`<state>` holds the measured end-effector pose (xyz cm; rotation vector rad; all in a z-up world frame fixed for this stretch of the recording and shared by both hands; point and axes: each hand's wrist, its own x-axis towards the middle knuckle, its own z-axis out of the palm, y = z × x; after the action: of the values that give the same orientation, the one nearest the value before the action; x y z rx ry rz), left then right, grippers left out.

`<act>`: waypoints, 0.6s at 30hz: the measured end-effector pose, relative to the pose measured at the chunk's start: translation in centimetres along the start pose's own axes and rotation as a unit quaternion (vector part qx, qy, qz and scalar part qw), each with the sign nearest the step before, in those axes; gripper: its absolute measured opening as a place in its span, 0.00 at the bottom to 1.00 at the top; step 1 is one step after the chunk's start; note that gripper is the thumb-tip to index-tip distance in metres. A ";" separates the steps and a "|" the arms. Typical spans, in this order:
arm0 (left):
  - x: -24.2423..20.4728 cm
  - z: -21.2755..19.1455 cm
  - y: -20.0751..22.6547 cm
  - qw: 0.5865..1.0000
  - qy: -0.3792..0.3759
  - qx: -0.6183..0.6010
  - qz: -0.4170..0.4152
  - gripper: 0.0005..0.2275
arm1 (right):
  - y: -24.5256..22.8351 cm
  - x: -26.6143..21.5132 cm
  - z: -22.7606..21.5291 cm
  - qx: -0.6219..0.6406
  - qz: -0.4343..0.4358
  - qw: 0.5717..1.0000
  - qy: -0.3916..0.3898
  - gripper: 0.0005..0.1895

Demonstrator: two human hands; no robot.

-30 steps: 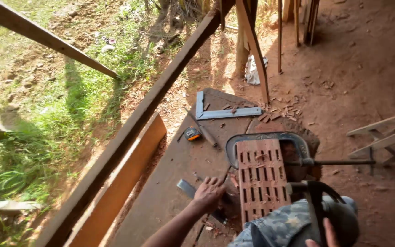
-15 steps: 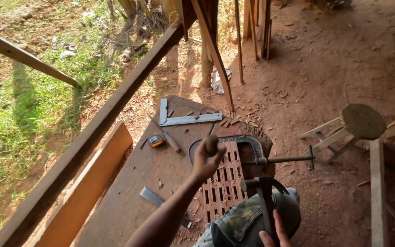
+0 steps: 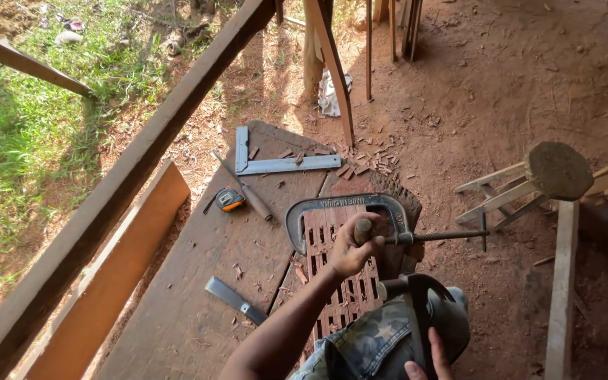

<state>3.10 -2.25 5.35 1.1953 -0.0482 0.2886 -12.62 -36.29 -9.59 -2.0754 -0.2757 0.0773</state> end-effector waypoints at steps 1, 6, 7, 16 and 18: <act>0.0 -0.3 -0.8 1.000 0.002 -0.001 -0.002 0.13 | 0.1 0.2 -0.1 -0.001 0.001 1.000 -0.002 0.46; -0.2 -0.9 -3.9 0.999 -0.035 0.011 -0.033 0.07 | -0.1 0.1 -0.5 -0.037 -0.079 0.996 0.022 0.45; -0.4 -1.0 -4.3 0.999 -0.034 0.009 -0.036 0.07 | 0.1 -0.3 -0.5 -0.039 -0.076 0.996 0.021 0.45; -0.1 -0.9 -2.6 0.972 -0.165 0.135 -0.098 0.16 | -5.7 2.0 -2.8 -0.023 0.101 0.995 -0.002 0.45; -0.7 -0.5 -2.9 0.970 -0.185 0.128 -0.093 0.13 | -12.3 3.4 -4.4 -0.092 0.015 0.994 0.049 0.43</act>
<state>3.10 -2.92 2.43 1.4878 -0.2285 -0.1006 -10.60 -33.39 3.47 -2.2597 -0.1975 -0.0327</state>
